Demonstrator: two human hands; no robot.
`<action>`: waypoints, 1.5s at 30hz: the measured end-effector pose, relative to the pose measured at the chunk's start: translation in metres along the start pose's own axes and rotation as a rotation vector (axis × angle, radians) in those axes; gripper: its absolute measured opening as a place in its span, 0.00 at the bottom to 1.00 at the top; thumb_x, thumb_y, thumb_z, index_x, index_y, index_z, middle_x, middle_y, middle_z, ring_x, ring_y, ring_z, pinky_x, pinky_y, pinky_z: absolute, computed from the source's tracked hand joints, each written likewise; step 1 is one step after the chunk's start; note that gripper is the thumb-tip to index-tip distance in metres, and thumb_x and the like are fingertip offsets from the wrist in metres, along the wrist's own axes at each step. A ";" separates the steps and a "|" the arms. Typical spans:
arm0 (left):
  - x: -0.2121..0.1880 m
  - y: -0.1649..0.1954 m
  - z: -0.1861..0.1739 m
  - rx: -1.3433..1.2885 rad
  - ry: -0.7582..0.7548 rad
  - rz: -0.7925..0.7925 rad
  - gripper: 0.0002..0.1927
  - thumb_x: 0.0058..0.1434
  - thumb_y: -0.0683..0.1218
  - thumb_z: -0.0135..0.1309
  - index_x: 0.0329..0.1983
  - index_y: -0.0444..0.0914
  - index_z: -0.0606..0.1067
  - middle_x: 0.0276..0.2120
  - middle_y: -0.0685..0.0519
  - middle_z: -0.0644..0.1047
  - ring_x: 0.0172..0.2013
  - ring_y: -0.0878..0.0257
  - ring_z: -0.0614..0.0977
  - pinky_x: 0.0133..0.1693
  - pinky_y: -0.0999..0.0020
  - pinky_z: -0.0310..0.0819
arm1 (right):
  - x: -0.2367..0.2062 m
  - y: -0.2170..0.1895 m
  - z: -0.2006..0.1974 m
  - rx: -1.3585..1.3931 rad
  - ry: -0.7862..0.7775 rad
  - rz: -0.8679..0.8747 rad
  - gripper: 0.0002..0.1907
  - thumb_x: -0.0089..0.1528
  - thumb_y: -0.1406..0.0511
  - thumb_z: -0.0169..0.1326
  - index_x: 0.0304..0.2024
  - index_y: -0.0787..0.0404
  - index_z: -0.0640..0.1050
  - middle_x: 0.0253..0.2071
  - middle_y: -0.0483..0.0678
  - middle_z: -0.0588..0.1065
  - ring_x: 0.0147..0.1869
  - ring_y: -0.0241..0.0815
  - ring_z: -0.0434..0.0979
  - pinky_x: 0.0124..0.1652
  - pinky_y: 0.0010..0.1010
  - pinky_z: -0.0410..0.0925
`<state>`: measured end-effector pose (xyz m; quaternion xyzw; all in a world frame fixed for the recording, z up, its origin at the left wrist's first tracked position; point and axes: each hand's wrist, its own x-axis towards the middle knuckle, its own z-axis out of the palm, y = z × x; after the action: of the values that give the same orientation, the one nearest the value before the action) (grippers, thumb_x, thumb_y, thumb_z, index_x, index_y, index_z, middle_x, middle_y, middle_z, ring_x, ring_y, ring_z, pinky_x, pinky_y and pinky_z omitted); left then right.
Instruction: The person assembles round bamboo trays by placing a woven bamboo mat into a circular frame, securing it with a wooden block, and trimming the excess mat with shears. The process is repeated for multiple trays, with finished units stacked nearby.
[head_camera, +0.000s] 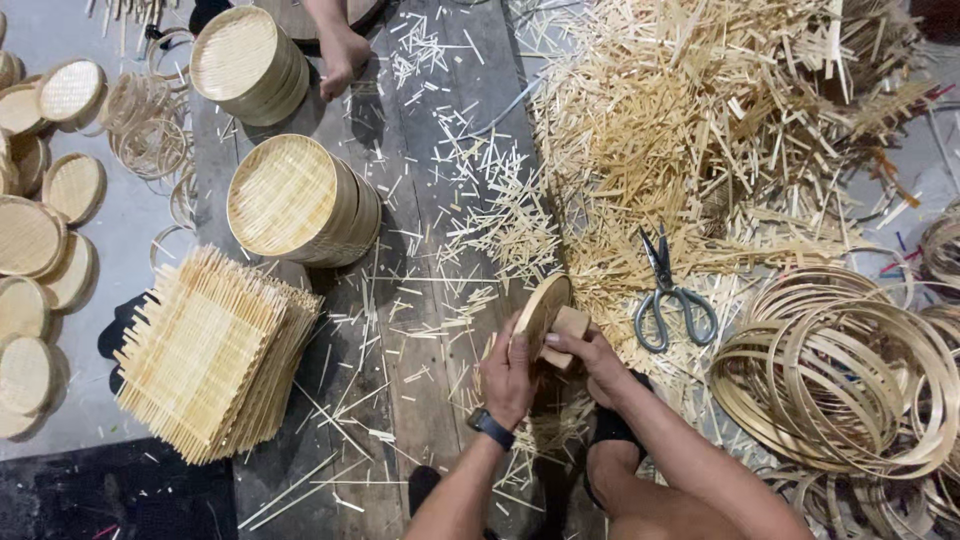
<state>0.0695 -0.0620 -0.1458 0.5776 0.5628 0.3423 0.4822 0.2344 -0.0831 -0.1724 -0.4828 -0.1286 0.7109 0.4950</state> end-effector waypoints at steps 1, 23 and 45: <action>-0.001 -0.002 0.004 0.059 0.057 0.025 0.33 0.70 0.67 0.41 0.67 0.43 0.72 0.52 0.40 0.81 0.50 0.55 0.84 0.48 0.57 0.81 | 0.002 0.004 -0.001 0.026 0.006 -0.006 0.33 0.55 0.60 0.64 0.61 0.65 0.71 0.52 0.51 0.76 0.53 0.44 0.78 0.51 0.35 0.73; 0.081 -0.015 -0.171 -0.355 0.617 -0.388 0.31 0.71 0.60 0.44 0.64 0.32 0.71 0.58 0.42 0.77 0.53 0.57 0.80 0.55 0.61 0.73 | 0.004 0.021 -0.026 0.186 -0.188 0.137 0.33 0.53 0.74 0.60 0.61 0.71 0.68 0.52 0.60 0.74 0.54 0.57 0.74 0.53 0.53 0.68; 0.067 -0.018 -0.061 0.843 0.441 0.290 0.24 0.62 0.59 0.59 0.53 0.39 0.79 0.46 0.47 0.81 0.47 0.53 0.77 0.47 0.53 0.71 | -0.021 0.023 -0.028 -0.825 0.362 -0.398 0.22 0.73 0.57 0.37 0.49 0.65 0.77 0.44 0.54 0.78 0.49 0.49 0.78 0.51 0.40 0.69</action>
<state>0.0154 0.0125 -0.1539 0.7084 0.6547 0.2626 0.0235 0.2448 -0.1191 -0.1898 -0.7206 -0.4011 0.3968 0.4030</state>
